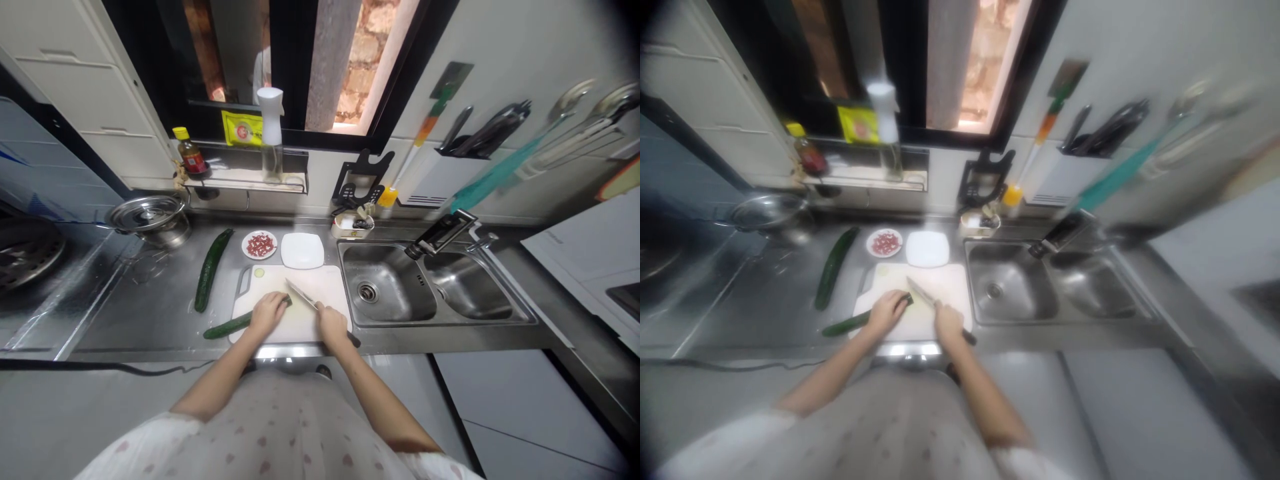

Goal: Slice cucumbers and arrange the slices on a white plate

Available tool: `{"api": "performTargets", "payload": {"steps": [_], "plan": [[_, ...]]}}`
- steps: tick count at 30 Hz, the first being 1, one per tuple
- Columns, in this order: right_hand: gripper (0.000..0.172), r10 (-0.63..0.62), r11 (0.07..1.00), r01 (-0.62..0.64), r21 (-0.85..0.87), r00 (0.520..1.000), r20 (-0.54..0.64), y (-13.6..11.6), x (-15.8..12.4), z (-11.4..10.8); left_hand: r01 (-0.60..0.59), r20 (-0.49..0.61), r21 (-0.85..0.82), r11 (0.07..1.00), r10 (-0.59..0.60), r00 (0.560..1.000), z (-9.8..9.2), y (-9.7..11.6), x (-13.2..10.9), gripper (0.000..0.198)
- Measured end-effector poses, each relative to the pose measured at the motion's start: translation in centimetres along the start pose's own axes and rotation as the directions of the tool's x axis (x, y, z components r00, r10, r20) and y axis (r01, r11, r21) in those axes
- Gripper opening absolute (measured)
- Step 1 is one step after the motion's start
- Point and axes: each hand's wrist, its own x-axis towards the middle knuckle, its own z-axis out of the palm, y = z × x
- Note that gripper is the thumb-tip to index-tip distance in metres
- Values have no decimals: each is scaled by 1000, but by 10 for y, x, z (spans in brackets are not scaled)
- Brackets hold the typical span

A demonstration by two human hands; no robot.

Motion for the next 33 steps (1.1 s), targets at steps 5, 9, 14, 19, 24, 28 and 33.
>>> {"api": "performTargets", "payload": {"steps": [5,9,14,19,24,28,33], "plan": [[39,3,1000,-6,-26,996,-91,7,-1,-3,105,-159,-7,994,-104,982,-4,-2,-1,20],[42,-8,999,1,-44,987,-157,10,-5,-2,132,-215,-27,991,-135,967,-16,10,10,21],[41,-32,997,20,-68,983,-181,9,-12,-6,-32,-29,-58,998,30,999,-28,38,34,27],[42,-95,992,77,-97,977,-192,8,-20,-11,-139,186,-71,988,150,971,-30,52,52,31],[43,-127,988,106,-109,969,-212,13,-26,-11,-98,301,-199,975,156,941,-31,54,62,26],[43,-141,984,115,-136,968,-207,15,-27,-9,-48,313,-274,961,136,940,-33,56,64,21],[42,-141,982,113,-151,972,-189,18,-25,-7,-24,243,-318,948,106,964,-29,55,63,7]]}}
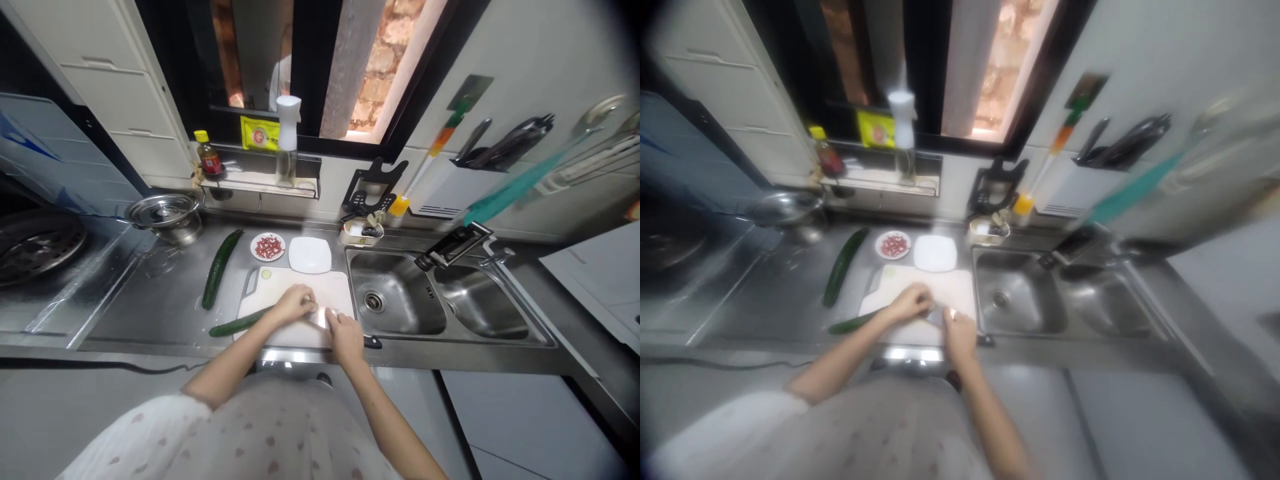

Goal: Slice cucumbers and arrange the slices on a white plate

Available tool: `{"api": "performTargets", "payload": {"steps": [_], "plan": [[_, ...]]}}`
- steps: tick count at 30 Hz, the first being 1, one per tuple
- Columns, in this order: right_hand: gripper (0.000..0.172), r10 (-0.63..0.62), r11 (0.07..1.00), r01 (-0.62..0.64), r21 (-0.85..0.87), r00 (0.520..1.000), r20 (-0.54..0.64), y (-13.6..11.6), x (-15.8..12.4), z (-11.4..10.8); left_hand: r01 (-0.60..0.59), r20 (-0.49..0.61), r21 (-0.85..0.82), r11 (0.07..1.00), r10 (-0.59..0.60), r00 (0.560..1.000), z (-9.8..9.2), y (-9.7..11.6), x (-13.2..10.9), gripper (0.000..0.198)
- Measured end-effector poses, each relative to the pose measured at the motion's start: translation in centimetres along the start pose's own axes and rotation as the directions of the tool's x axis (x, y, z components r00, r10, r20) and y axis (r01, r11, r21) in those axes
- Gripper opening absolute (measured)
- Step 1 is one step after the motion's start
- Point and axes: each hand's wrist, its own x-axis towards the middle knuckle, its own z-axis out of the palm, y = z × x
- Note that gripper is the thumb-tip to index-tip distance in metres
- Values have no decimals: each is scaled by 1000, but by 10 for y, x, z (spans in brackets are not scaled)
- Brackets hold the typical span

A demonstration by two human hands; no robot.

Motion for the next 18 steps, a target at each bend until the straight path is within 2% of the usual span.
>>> {"api": "performTargets", "payload": {"steps": [2,5,8,10,13,15,18], "plan": [[41,16,1000,-16,1,1000,9,3,0,2,52,-85,-20,998,-53,995,0,-6,0,8],[41,45,999,-45,5,999,20,8,0,6,221,-193,-102,970,-238,952,-5,-23,0,11],[42,75,997,-76,18,997,28,13,-1,9,416,-260,-158,895,-444,857,-13,-52,1,13],[43,99,995,-100,29,995,32,16,-2,11,506,-306,-158,848,-529,791,-19,-73,1,13],[46,121,991,-123,50,992,36,20,-2,15,588,-363,-154,794,-599,713,-28,-101,3,15],[47,131,989,-133,63,991,37,21,-1,17,622,-369,-137,771,-623,690,-32,-113,4,16],[45,144,986,-147,76,989,36,21,-2,18,651,-370,-83,755,-629,683,-35,-122,8,15]]}}
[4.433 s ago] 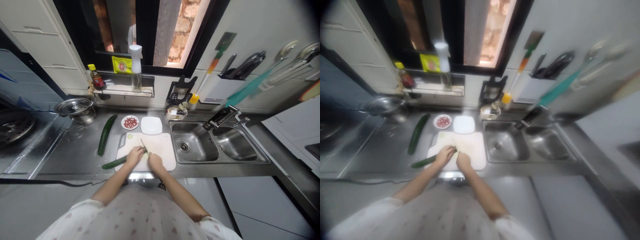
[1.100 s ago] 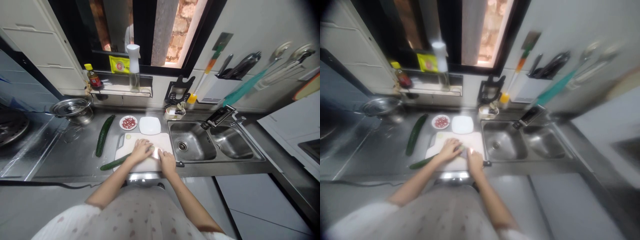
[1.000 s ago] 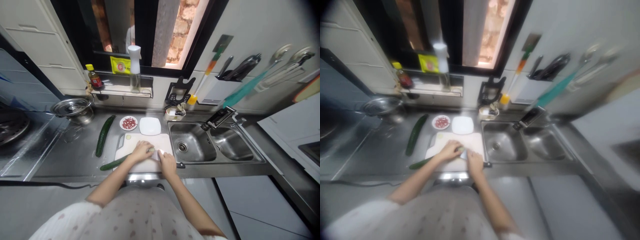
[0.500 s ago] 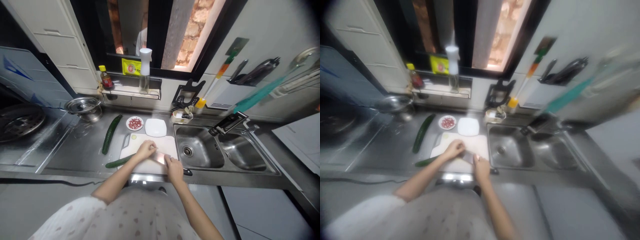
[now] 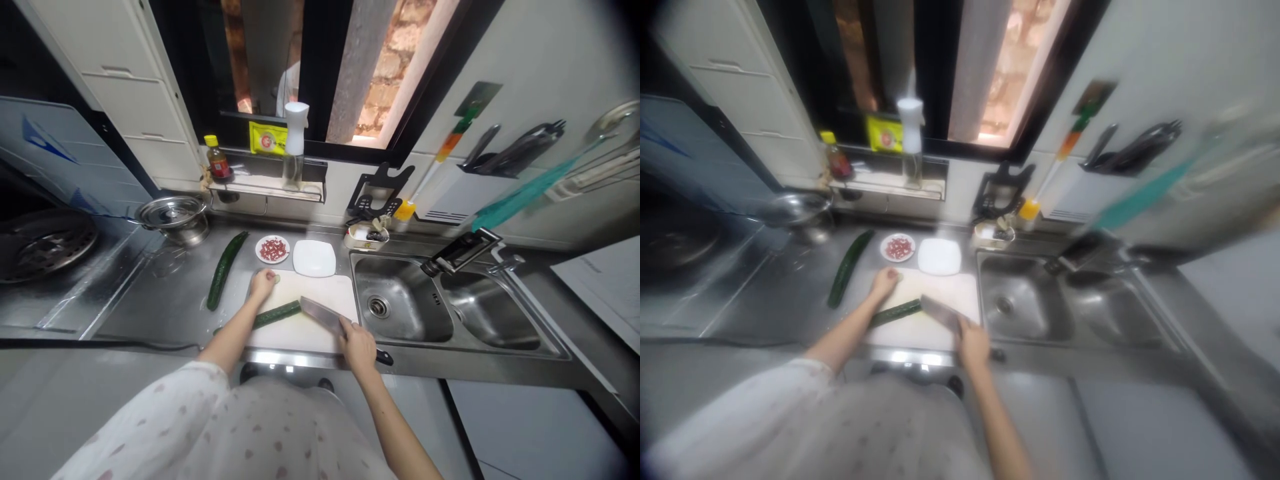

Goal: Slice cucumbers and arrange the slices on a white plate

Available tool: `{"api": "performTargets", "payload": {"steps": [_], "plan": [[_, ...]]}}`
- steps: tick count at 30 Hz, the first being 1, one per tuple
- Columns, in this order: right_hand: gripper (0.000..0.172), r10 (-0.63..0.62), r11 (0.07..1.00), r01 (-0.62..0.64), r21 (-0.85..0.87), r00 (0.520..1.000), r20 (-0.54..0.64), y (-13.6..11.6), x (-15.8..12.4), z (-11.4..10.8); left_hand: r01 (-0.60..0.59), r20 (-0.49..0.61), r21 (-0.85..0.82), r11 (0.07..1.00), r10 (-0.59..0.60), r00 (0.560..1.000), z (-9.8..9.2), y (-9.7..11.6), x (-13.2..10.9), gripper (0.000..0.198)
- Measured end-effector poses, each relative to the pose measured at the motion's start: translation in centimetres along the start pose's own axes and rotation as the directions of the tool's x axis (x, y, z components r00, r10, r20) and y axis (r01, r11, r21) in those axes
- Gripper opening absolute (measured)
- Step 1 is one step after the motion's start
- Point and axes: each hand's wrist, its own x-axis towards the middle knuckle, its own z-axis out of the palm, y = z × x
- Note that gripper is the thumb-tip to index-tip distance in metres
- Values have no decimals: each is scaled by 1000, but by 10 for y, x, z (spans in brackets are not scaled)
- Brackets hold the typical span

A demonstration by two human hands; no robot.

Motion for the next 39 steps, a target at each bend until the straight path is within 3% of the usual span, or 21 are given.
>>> {"api": "performTargets", "payload": {"steps": [14,26,32,39], "plan": [[46,16,998,-16,56,1000,11,3,-4,0,-182,-15,203,962,188,982,4,-6,10,25],[46,41,996,-45,78,998,48,0,-4,-2,-185,-14,386,904,207,978,-1,-6,4,24],[46,40,994,-46,96,997,62,0,-1,0,-168,-53,347,922,198,979,-3,-8,3,23],[43,93,969,-101,225,995,44,-4,1,2,-95,-181,142,985,121,976,3,-5,-17,25]]}}
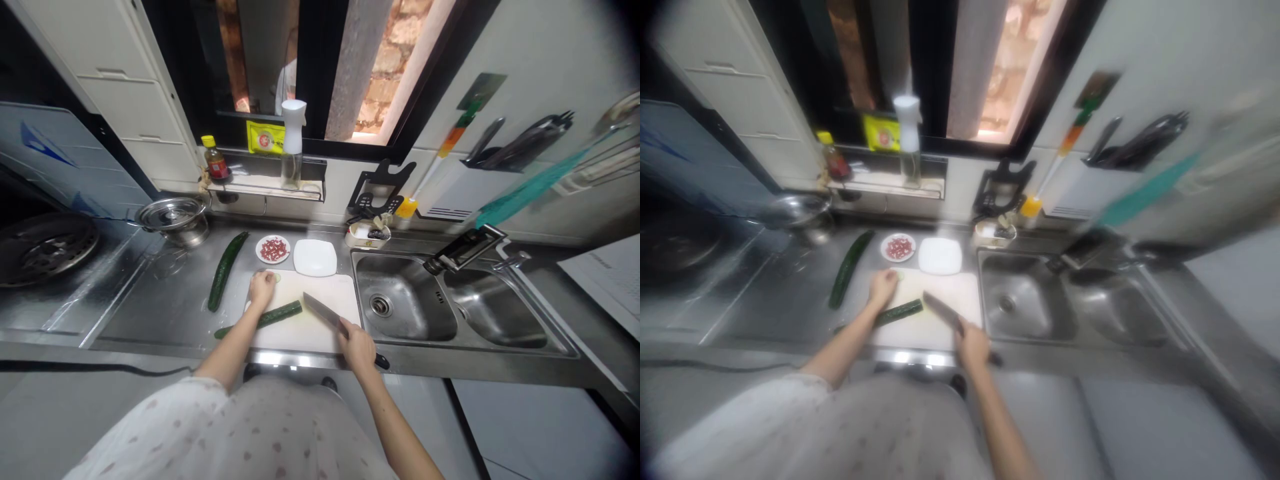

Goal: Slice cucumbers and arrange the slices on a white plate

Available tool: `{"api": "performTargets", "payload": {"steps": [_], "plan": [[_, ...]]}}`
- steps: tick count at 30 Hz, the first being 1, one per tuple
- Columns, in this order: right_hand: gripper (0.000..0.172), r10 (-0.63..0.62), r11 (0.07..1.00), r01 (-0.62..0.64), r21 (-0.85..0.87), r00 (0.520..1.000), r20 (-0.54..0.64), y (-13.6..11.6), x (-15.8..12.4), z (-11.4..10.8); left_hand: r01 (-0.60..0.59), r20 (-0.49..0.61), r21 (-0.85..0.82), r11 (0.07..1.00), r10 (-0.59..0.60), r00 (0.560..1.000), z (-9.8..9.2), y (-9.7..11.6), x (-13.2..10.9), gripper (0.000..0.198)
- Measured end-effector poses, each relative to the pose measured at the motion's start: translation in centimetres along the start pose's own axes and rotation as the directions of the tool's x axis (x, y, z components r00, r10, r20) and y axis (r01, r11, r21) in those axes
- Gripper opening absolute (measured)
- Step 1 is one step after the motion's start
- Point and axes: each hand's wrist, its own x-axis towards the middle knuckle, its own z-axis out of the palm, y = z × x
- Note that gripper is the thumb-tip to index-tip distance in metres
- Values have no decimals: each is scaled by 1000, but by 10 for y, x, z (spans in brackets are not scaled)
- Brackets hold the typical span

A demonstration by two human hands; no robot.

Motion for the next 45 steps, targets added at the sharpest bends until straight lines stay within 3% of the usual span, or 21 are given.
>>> {"api": "performTargets", "payload": {"steps": [8,14,17,22,29,36,45], "plan": [[37,57,951,-42,306,998,-41,-11,7,-9,-179,28,-92,980,182,983,-2,8,-49,22],[41,25,905,22,426,994,-105,-13,15,0,-406,97,-62,912,410,907,-17,12,-80,20],[42,-3,889,60,455,992,-124,-19,17,5,-458,116,-52,888,461,880,-19,12,-91,20],[38,-40,951,50,305,998,-39,-39,17,0,-500,99,-29,865,500,860,-9,12,-96,21],[36,-107,993,100,65,987,119,-64,19,-7,-564,139,-62,824,567,812,5,7,-84,25],[33,-165,986,162,33,971,172,-74,19,-3,-601,178,-98,793,608,774,10,0,-82,28],[33,-190,981,192,6,963,190,-80,17,-1,-624,176,-73,778,626,759,13,-1,-84,29]]}}
